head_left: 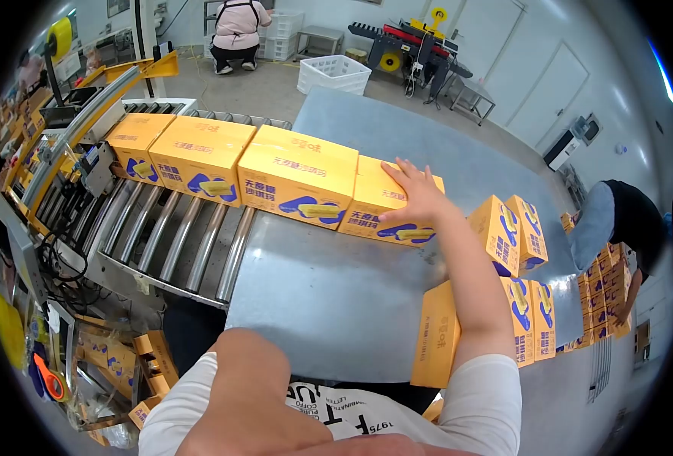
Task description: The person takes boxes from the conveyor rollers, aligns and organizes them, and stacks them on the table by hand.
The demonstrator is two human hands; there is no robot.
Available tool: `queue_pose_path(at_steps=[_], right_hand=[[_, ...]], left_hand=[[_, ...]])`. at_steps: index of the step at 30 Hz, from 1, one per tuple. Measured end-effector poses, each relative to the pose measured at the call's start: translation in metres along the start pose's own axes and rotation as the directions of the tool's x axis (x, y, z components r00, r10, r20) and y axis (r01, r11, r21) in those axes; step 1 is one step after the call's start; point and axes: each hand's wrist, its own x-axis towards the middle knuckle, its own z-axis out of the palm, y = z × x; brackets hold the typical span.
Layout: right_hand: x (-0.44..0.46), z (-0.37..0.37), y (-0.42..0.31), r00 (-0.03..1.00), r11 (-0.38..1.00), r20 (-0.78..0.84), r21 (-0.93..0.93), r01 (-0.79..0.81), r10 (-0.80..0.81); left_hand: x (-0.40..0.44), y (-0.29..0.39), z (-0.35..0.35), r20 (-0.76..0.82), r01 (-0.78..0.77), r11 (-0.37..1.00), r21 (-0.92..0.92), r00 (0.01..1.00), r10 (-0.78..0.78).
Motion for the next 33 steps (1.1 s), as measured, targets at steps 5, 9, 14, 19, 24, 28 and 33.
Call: queue_pose_path(at_steps=[5, 9, 14, 19, 24, 28, 33], right_hand=[[-0.006, -0.016, 0.011, 0.965, 0.966, -0.094, -0.057, -0.251, 0.245], [-0.004, -0.019, -0.013, 0.829, 0.768, -0.159, -0.317, -0.557, 0.536], [0.000, -0.030, 0.012, 0.768, 0.732, 0.182, -0.494, -0.469, 0.615], [-0.030, -0.055, 0.075, 0.663, 0.757, 0.369, -0.263, -0.598, 0.652], [-0.060, -0.046, 0.134, 0.605, 0.686, 0.329, -0.274, -0.674, 0.725], [-0.072, -0.011, 0.180, 0.524, 0.546, 0.169, -0.379, -0.747, 0.835], [-0.062, 0.001, 0.175, 0.485, 0.428, -0.092, -0.352, -0.833, 0.869]], left_hand=[[0.001, -0.006, -0.003, 0.025, -0.011, 0.998, -0.056, 1.000, 0.012], [0.002, 0.000, -0.007, 0.054, 0.052, 0.994, -0.098, 0.997, -0.047], [-0.001, -0.008, -0.001, 0.015, 0.040, 0.992, -0.118, 0.999, -0.038], [-0.002, -0.011, -0.001, 0.005, 0.030, 0.993, -0.113, 1.000, -0.030], [-0.006, -0.015, -0.002, 0.039, 0.036, 0.989, -0.145, 0.999, -0.031], [-0.002, -0.013, -0.001, 0.030, 0.062, 0.985, -0.163, 0.998, -0.057], [-0.002, -0.012, -0.002, 0.037, 0.046, 0.991, -0.123, 0.998, -0.042]])
